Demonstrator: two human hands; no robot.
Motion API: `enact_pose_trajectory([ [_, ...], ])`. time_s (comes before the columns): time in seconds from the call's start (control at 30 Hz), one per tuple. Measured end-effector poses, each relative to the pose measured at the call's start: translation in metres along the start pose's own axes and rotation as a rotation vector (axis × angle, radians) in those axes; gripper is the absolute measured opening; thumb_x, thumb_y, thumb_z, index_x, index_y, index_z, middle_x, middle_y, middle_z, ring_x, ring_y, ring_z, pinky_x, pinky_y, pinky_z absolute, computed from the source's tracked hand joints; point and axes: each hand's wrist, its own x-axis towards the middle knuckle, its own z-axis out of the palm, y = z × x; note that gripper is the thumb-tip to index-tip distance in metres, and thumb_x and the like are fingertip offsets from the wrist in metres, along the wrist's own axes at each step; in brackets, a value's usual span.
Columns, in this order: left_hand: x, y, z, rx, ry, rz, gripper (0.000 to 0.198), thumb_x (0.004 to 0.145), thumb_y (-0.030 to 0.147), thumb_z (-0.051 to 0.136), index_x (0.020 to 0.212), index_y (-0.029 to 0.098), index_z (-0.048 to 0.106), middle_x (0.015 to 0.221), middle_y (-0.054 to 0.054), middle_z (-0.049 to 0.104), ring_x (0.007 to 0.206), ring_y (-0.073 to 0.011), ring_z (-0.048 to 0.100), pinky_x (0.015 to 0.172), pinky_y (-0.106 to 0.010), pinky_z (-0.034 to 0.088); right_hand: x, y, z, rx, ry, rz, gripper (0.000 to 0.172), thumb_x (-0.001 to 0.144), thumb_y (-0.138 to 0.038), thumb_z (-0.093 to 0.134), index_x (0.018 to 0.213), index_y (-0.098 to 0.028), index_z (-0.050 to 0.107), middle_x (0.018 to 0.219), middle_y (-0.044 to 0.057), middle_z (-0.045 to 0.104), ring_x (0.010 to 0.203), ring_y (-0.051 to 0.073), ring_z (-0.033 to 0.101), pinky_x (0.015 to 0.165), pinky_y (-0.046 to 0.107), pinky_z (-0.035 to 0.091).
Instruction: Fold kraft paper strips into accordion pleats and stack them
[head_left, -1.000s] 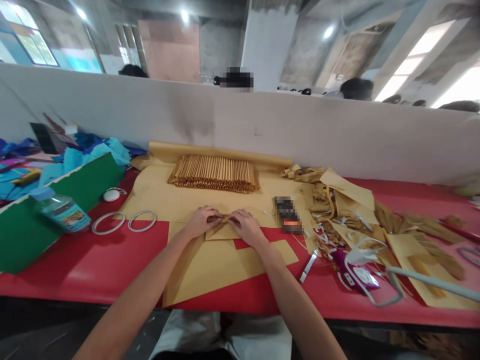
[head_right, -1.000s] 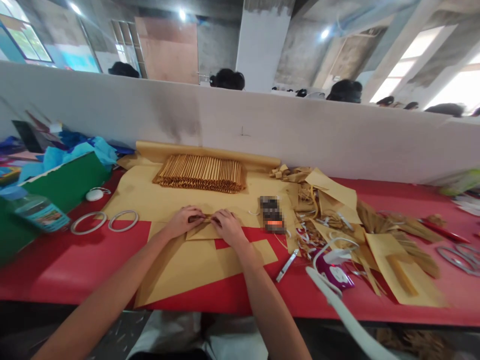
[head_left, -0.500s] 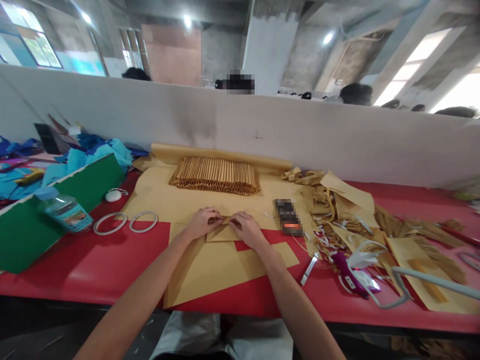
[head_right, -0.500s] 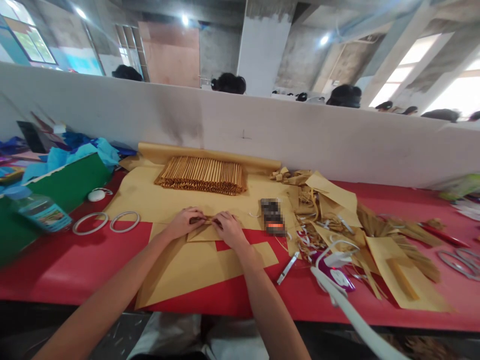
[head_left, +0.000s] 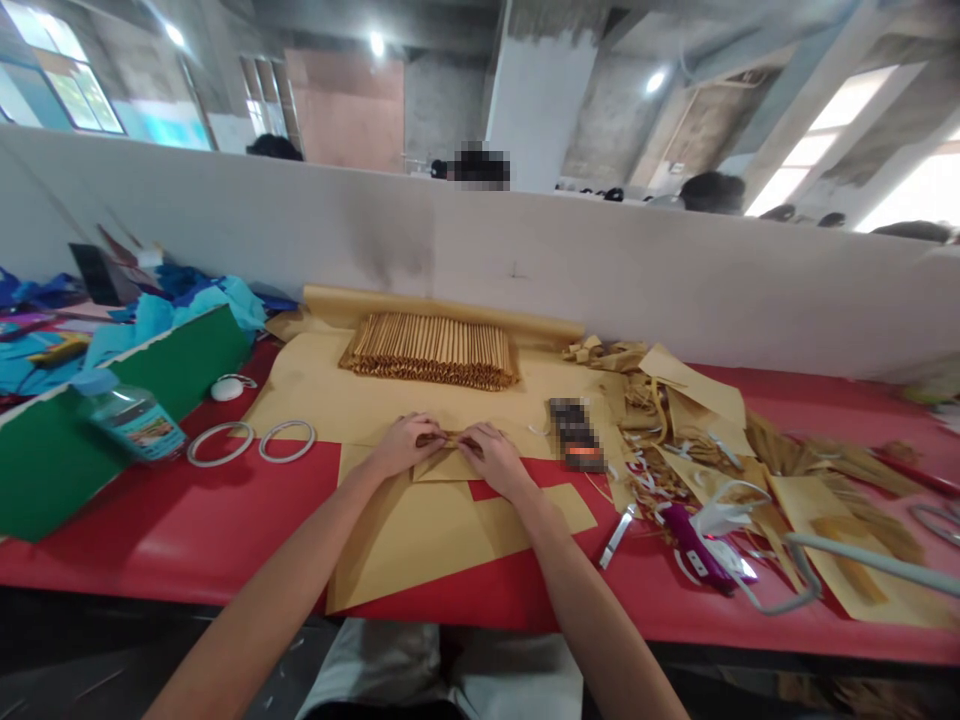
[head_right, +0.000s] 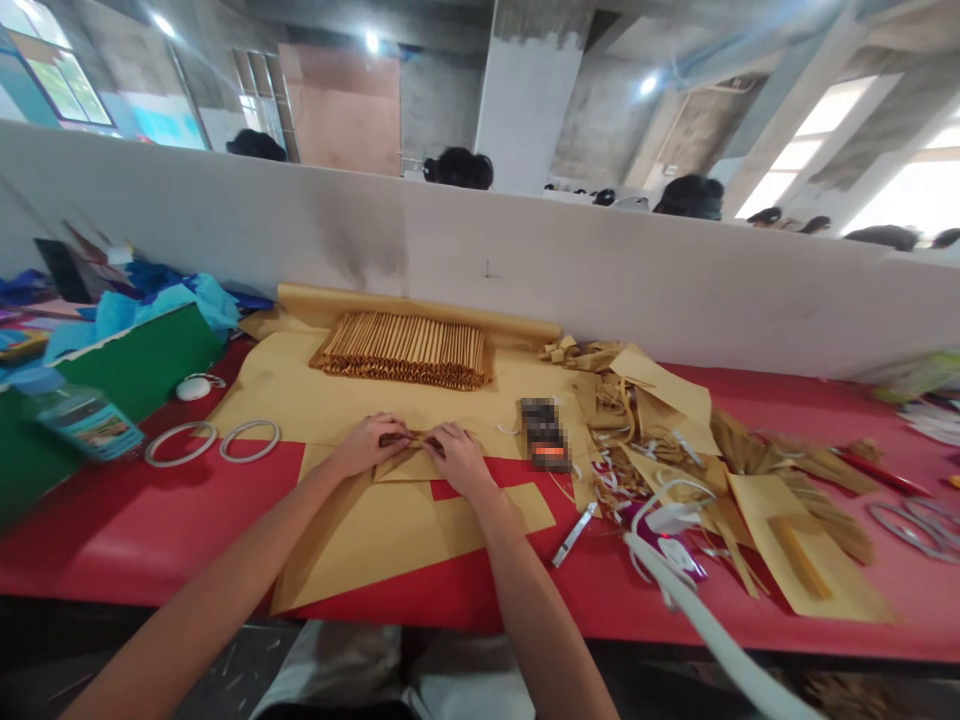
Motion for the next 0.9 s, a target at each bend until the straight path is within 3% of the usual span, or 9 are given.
enact_pose_trajectory([
  [0.9, 0.0081, -0.0019, 0.0050, 0.041, 0.025, -0.041, 0.021, 0.098, 0.035, 0.057, 0.092, 0.021, 0.072, 0.098, -0.004, 0.072, 0.097, -0.0222, 0.062, 0.085, -0.035, 0.043, 0.0011, -0.0016, 0.0012, -0.008, 0.028, 0.044, 0.009, 0.097, -0.020, 0.057, 0.100, -0.022, 0.065, 0.100, 0.006, 0.071, 0.096, 0.022, 0.063, 0.086, 0.034, 0.047],
])
